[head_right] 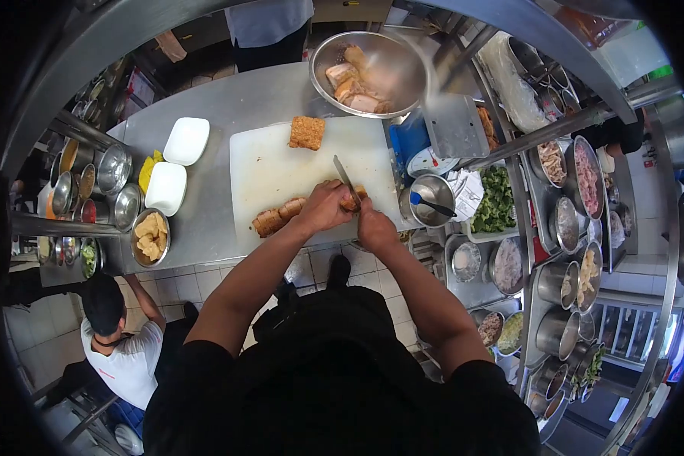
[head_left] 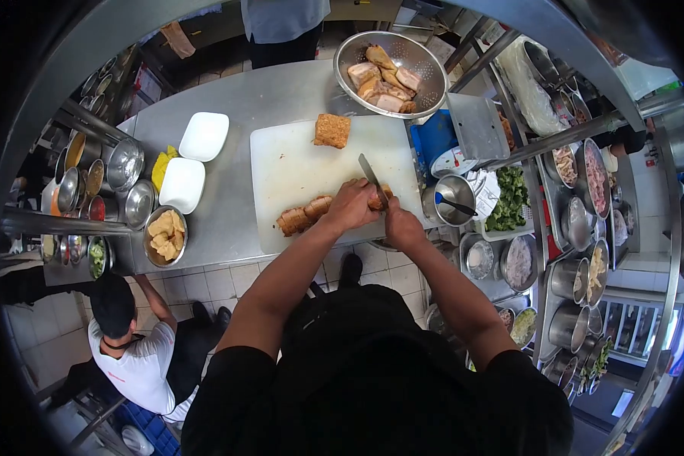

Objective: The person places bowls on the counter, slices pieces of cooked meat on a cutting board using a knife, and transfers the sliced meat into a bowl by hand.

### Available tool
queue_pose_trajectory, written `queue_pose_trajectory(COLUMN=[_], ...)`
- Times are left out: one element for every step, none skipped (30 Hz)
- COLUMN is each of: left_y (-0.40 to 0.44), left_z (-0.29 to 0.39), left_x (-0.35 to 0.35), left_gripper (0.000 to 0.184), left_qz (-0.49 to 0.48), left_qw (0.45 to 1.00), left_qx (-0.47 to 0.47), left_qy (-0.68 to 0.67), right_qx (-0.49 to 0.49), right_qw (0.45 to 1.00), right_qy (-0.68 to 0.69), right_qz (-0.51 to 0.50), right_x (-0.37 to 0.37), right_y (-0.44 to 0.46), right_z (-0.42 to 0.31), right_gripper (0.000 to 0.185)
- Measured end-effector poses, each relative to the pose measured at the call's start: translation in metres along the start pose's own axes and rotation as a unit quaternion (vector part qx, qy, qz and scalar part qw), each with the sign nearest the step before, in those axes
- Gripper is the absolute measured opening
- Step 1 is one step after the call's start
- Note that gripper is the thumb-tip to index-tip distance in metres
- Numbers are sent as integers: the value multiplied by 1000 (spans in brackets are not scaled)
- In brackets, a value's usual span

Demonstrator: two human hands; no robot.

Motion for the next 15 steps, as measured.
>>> queue_pose_trajectory(left_y=[-1,-2,-4,-7,-7,-6,-5,-4,-2,-3,-3,-4,-3,-4,-3], left_z=[2,5,7,8,7,7,6,4,4,3,3,3,3,3,1], left_x=[-4,-8,-9,-12,-15,-16,-13,-9,-9,-8,-9,-9,-9,-8,-6], left_gripper=[42,46,46,45,43,43,41,39,39,37,36,36,35,35,35], left_qz=[-4,-8,-10,-5,3,5,-15,-35,-33,-28,-24,-24,-21,-18,-18], left_qw=[1000,999,999,999,998,998,997,996,996,996,996,996,997,997,997], left_qx=[-8,-18,-20,-18,-14,-12,-22,-31,-29,-32,-36,-38,-36,-34,-36], left_qy=[20,38,36,48,62,63,70,76,76,77,77,76,72,67,64], right_qx=[17,34,23,25,23,21,21,18,14,14,12,11,12,18,22], right_qw=[1000,999,1000,1000,1000,1000,1000,1000,1000,1000,999,997,997,995,991], right_qy=[-8,-17,0,1,1,1,1,-6,-14,-15,-27,-39,-39,-46,-54], right_qz=[-3,-8,6,3,-8,-16,-13,-18,-24,-24,-42,-61,-63,-90,-117], right_x=[-8,-17,-20,-23,-28,-31,-28,-23,-20,-19,-19,-18,-21,-23,-22], right_y=[-4,-8,-13,-19,-21,-21,-18,-14,-10,-11,-13,-17,-23,-34,-41], right_z=[2,1,0,-5,-13,-19,-19,-20,-19,-16,-15,-13,-10,-5,-2], right_gripper=[25,24,25,25,25,25,25,26,27,27,28,29,29,28,28])
Point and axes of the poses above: each hand's wrist, its own y-axis towards the middle knuckle, its own x-axis out of the palm, z = x × y, the point moved 8 cm from there along y, towards the middle knuckle, and after that the axes turned 4 degrees about -x, right-handed, at the moved point
